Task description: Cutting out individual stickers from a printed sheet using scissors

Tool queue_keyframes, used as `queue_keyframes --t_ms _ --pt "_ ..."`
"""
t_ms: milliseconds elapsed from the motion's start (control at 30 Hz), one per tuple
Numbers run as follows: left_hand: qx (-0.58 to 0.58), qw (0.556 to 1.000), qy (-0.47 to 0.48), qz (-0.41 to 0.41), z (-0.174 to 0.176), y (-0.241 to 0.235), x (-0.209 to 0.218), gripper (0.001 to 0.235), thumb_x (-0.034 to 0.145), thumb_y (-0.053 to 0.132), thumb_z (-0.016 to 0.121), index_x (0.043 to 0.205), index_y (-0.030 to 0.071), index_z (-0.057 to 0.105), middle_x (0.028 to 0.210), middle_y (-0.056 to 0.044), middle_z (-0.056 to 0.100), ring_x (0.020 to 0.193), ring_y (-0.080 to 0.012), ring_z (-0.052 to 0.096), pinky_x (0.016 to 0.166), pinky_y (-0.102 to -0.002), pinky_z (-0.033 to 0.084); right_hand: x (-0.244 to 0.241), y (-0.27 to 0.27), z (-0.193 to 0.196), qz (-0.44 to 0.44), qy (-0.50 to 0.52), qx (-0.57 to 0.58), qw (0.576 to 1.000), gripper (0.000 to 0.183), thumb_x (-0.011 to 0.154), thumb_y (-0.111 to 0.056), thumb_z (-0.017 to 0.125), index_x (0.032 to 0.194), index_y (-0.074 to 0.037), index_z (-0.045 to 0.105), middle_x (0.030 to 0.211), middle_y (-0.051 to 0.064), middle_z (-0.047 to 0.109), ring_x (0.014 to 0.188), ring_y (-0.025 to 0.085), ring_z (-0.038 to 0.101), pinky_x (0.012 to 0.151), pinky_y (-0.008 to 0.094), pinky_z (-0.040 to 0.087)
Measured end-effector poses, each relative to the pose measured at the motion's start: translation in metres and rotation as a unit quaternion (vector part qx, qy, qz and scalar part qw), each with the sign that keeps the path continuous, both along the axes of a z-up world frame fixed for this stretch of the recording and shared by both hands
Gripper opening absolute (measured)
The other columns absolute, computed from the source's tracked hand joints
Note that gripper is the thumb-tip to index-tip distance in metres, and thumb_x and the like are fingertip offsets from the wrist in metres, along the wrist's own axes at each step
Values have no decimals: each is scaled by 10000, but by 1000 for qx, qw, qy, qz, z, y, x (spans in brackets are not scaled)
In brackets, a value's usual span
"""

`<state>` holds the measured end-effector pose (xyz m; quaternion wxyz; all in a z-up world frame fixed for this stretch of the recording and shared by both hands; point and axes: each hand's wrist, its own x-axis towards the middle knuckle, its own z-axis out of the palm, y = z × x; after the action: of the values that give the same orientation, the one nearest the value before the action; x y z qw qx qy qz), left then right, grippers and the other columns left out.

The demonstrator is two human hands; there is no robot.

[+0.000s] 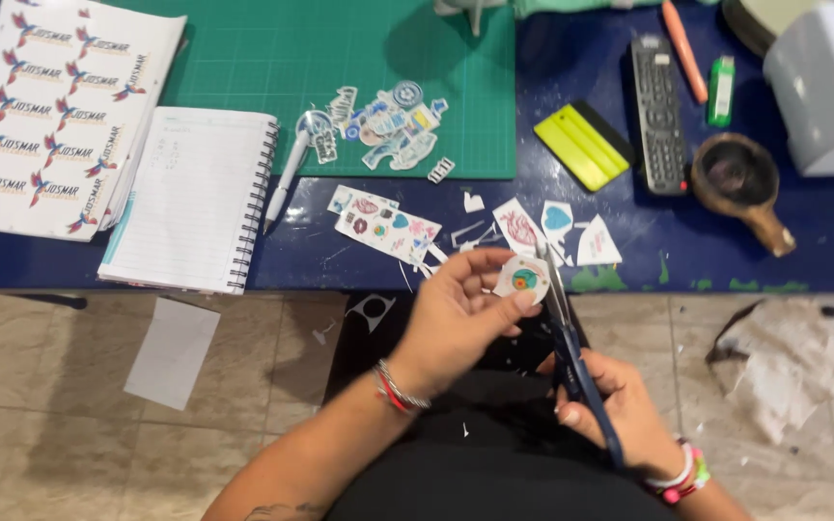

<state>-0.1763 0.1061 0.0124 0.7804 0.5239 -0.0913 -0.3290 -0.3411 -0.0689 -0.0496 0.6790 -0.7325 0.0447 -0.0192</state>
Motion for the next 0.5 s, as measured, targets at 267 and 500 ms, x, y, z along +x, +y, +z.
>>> queue_keyframes --t_ms 267,500 --pt "-19 988 -80 130 -2 -2 -15 299 865 61 788 1148 7 708 993 -146 780 809 -175 767 722 -249 661 12 26 7 -7 -13 19 1000 591 841 -575 734 1034 -19 674 729 13 698 671 123 671 680 281 564" --pt "-32 994 -28 105 3 2 -18 260 869 3 772 1127 -2 736 949 -158 784 749 -145 743 593 -340 708 19 30 15 7 -15 -9 1000 852 841 -757 629 1226 4 649 738 13 683 691 107 654 670 264 516"
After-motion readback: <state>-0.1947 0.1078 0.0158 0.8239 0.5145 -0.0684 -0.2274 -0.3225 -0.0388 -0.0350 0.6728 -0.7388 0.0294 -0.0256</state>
